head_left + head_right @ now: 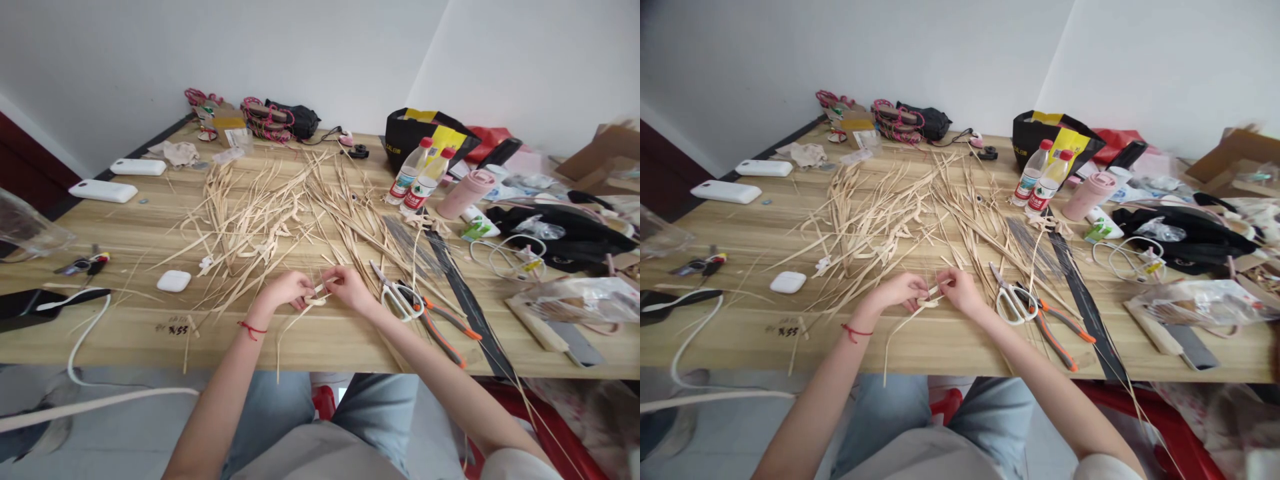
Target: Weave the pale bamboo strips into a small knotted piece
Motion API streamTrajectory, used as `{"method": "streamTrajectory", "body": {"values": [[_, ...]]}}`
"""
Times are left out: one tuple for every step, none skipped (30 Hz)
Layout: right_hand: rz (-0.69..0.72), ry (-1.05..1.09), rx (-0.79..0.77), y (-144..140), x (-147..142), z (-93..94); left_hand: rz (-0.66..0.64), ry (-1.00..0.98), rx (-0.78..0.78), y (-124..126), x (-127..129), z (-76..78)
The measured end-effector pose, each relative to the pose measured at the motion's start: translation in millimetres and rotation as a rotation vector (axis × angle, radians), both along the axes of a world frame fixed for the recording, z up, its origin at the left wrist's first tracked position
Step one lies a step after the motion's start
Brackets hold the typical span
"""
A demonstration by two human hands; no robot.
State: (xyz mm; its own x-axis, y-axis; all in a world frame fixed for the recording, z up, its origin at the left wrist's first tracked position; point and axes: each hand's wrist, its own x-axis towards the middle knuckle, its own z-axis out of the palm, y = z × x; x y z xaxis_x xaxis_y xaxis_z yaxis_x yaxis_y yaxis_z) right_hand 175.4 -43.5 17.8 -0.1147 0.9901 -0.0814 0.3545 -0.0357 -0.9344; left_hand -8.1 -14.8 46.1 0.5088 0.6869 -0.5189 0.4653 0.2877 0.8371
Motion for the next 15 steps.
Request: {"method": "streamTrajectory", "body": {"values": [[-0.005,0.001,-0.003,-0.2,0.1,0.0,0.0,-0.019,-0.001,0.2,-3.0,1.0],[-0.01,0.002,-0.009,-0.2,0.2,-0.2,-0.005,-0.041,0.01,0.1,-6.5,1.9],[-0.016,0.008,-0.019,-0.2,0.3,-0.5,-0.014,-0.073,0.034,-0.3,-10.5,2.8],[-0.02,0.025,-0.038,-0.2,0.3,-0.8,-0.024,-0.108,0.064,-0.9,-14.7,3.7],[-0.021,0.055,-0.064,-0.2,0.2,-1.2,-0.056,-0.148,0.089,-1.7,-18.8,4.8],[-0.019,0.097,-0.098,-0.2,0.1,-1.4,-0.101,-0.185,0.106,-2.5,-22.6,6.0],[-0.014,0.146,-0.137,-0.2,-0.2,-1.5,-0.137,-0.213,0.118,-3.4,-25.9,7.3],[-0.011,0.194,-0.176,-0.3,-0.7,-1.4,-0.165,-0.23,0.126,-4.3,-28.5,8.5],[-0.01,0.236,-0.211,-0.5,-1.3,-1.0,-0.179,-0.237,0.125,-5.1,-30.2,9.5],[-0.011,0.268,-0.236,-0.7,-2.0,-0.4,-0.175,-0.23,0.117,-5.8,-31.1,10.1],[-0.015,0.29,-0.25,-1.1,-2.9,0.5,-0.16,-0.211,0.098,-6.4,-31.1,10.2],[-0.021,0.303,-0.254,-1.5,-3.8,1.6,-0.134,-0.186,0.069,-6.9,-30.4,9.8],[-0.023,0.311,-0.249,-2.0,-4.8,2.8,-0.1,-0.159,0.034,-7.3,-28.9,8.8],[-0.022,0.314,-0.24,-2.6,-5.8,3.9,-0.064,-0.136,-0.001,-7.6,-26.9,7.3],[-0.018,0.313,-0.229,-3.3,-6.8,5.0,-0.03,-0.119,-0.032,-7.9,-24.5,5.6]]}}
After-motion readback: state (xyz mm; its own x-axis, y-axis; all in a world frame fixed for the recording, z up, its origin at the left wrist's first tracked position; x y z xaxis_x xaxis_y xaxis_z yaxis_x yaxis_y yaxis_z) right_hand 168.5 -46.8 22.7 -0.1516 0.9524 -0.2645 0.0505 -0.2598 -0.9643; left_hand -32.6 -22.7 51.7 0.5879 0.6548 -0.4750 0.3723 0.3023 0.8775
